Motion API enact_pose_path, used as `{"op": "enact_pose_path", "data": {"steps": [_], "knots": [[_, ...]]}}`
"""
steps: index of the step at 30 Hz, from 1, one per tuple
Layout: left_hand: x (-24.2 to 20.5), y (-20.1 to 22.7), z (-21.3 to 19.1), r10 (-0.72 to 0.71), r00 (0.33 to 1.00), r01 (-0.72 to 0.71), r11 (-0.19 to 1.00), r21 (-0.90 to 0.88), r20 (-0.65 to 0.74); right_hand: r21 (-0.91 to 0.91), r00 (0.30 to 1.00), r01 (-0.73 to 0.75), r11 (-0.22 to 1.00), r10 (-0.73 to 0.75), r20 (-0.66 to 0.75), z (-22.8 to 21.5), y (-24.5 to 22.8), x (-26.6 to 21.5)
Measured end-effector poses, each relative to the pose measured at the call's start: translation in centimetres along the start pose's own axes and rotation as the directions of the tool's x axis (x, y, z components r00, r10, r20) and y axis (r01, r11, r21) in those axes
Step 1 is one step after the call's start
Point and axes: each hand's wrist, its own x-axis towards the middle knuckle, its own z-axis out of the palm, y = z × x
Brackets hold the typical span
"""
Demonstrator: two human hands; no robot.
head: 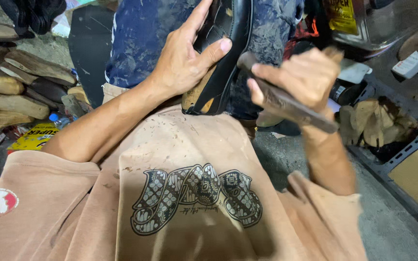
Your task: The person holds a black shoe upper and a rubber sole, fits the upper onto a wooden shoe last, and then uses a hammer to pound the edges and surface of the shoe to secure it.
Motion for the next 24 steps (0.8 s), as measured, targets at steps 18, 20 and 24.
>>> {"op": "enact_pose_path", "data": {"steps": [18,20,24], "knots": [[1.2,-2.0,-0.7,0.091,0.994,-0.074,0.970,-0.230,0.064,0.159,0.950,-0.273,0.949,0.292,-0.112,1.1,-2.1,-1.0],[1.4,-2.1,-0.8,0.074,0.993,-0.054,0.975,-0.214,0.087,0.142,0.933,-0.285,0.948,0.308,-0.185,1.7,-2.3,-1.2],[1.4,-1.5,-0.9,0.054,0.994,-0.032,0.974,-0.222,0.092,0.133,0.934,-0.288,0.948,0.309,-0.178,1.9,-2.0,-1.6]]}}
